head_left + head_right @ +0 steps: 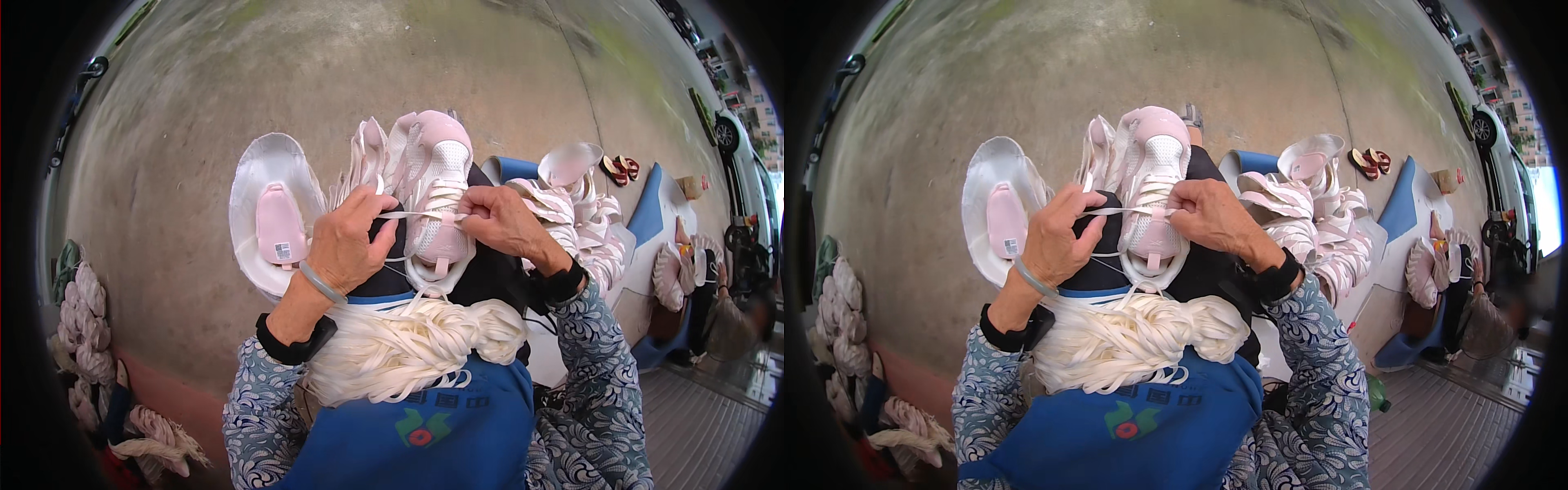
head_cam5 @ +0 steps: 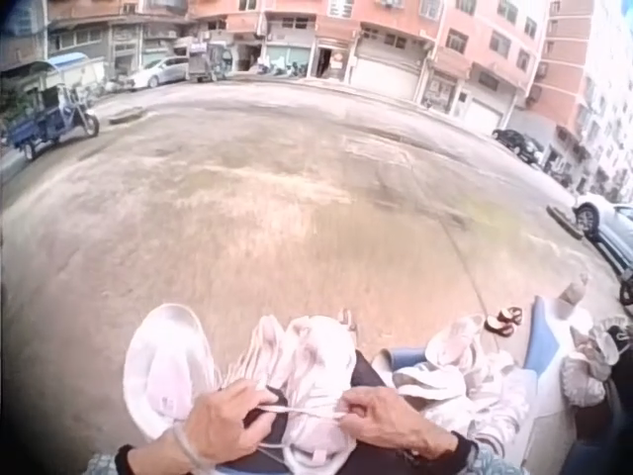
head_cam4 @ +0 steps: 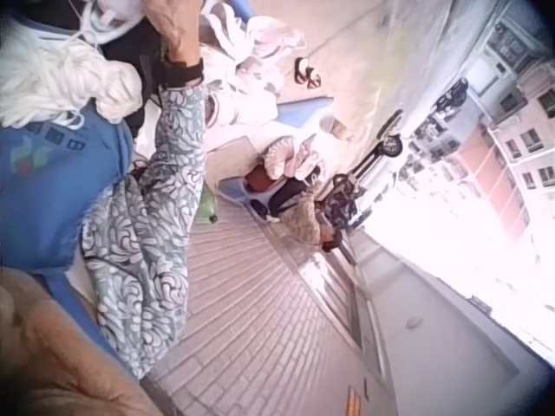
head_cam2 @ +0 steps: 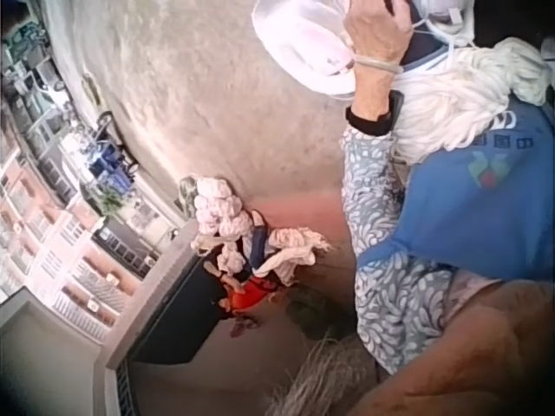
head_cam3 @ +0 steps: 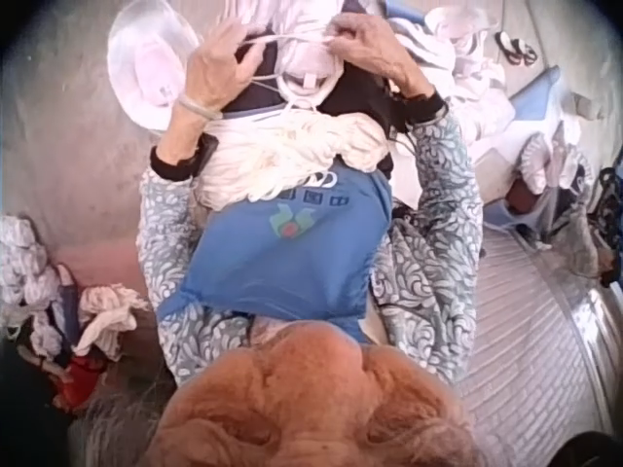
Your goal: Lacing a pink and white sneaker while sitting outside.
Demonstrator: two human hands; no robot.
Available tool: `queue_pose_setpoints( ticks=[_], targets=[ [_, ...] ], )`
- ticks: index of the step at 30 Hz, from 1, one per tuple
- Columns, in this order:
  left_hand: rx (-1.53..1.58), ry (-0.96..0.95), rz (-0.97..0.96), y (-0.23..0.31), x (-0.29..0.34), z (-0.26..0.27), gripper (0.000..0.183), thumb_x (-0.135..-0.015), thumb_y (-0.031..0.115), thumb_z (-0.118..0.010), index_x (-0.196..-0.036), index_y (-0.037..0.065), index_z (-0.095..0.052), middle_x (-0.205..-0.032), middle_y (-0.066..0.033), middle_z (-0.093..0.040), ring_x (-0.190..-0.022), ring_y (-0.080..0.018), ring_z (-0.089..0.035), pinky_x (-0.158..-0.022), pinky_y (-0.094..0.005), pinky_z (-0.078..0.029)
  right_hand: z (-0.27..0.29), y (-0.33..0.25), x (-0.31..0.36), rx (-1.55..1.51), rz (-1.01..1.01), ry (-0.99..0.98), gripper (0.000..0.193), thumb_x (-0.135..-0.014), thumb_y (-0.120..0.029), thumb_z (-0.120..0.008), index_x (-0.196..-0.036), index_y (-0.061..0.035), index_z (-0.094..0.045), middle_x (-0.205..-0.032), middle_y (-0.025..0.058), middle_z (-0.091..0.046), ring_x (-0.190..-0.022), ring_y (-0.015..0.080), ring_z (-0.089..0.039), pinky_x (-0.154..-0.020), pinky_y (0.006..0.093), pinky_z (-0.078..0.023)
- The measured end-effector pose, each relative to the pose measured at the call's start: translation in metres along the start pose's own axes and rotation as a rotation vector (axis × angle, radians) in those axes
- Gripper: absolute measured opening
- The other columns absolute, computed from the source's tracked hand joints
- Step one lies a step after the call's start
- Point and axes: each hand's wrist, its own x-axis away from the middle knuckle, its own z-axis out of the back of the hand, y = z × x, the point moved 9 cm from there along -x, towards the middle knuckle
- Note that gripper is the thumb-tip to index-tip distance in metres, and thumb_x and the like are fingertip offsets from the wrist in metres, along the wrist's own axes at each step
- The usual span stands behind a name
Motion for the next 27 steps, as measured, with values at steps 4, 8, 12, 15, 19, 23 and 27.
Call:
queue_pose_setpoints(
  ticks=[4,8,12,15,19,23,27],
  targets=[
    [0.142,-0.019,-0.043,0.012,-0.017,-0.004,0.022,-0.081,0.002,-0.066,-0.102,0.001,-0.063,-0.091,-0.0144,-0.061,-0.082,-0.0309,-0.062,-0.071,-0.0354,-0.049,-0.006,0.017,0.005,-0.546,-0.128,-0.130,0.008,-0.082,-0.009,-0.061,-0.083,-0.0026,-0.066,-0.073,-0.0063,-0.057,-0.061,0.0051,-0.046,-0.053,0.0227,-0.038],
    [0.286,-0.202,-0.106,0.042,-0.046,-0.039,0.026,-0.082,0.004,-0.063,-0.108,0.000,-0.061,-0.094,-0.0174,-0.059,-0.082,-0.0350,-0.061,-0.072,-0.0376,-0.049,0.007,0.018,0.020,-0.818,-0.076,-0.123,0.007,-0.081,-0.006,-0.063,-0.087,-0.0055,-0.067,-0.072,-0.0070,-0.056,-0.059,-0.0013,-0.041,-0.051,0.0171,-0.030],
    [0.311,-0.369,-0.128,0.043,-0.048,-0.065,0.016,-0.082,0.009,-0.065,-0.095,0.001,-0.062,-0.090,-0.0168,-0.060,-0.086,-0.0354,-0.062,-0.076,-0.0399,-0.050,-0.002,0.018,0.026,-0.881,-0.014,-0.131,0.006,-0.083,-0.006,-0.063,-0.089,-0.0061,-0.066,-0.074,-0.0086,-0.053,-0.060,-0.0002,-0.040,-0.051,0.0182,-0.028],
    [0.504,-0.571,0.171,0.025,-0.034,-0.076,0.017,-0.084,0.018,-0.070,-0.091,0.004,-0.064,-0.088,-0.0077,-0.062,-0.083,-0.0179,-0.061,-0.077,-0.0311,-0.049,0.000,-0.001,0.034,-0.878,0.117,-0.140,0.011,-0.083,-0.007,-0.060,-0.092,-0.0025,-0.067,-0.079,-0.0057,-0.055,-0.072,0.0038,-0.048,-0.064,0.0203,-0.039],
    [0.539,-0.687,0.411,0.024,-0.026,-0.074,0.025,-0.087,0.025,-0.071,-0.098,0.003,-0.067,-0.085,-0.0030,-0.064,-0.078,-0.0096,-0.057,-0.071,-0.0252,-0.049,0.010,0.003,0.036,-0.537,0.223,0.061,0.014,-0.084,-0.010,-0.063,-0.095,-0.0020,-0.067,-0.086,0.0025,-0.054,-0.079,0.0114,-0.052,-0.071,0.0256,-0.042],
    [0.518,-0.712,0.606,0.001,0.001,-0.066,0.025,-0.090,0.025,-0.069,-0.099,0.002,-0.069,-0.081,-0.0015,-0.065,-0.072,-0.0095,-0.057,-0.068,-0.0254,-0.049,-0.001,-0.005,0.039,-0.283,0.334,0.179,0.014,-0.083,-0.012,-0.066,-0.093,-0.0023,-0.067,-0.090,0.0061,-0.056,-0.079,0.0150,-0.056,-0.068,0.0275,-0.046],
    [0.417,-0.581,0.312,0.027,-0.034,-0.062,0.023,-0.089,0.022,-0.066,-0.093,0.000,-0.068,-0.074,-0.0001,-0.063,-0.067,-0.0076,-0.054,-0.063,-0.0251,-0.047,0.024,-0.001,0.051,-0.162,0.325,0.390,0.011,-0.079,-0.011,-0.069,-0.086,-0.0039,-0.065,-0.085,0.0122,-0.059,-0.081,0.0277,-0.060,-0.072,0.0343,-0.049]
  ],
)
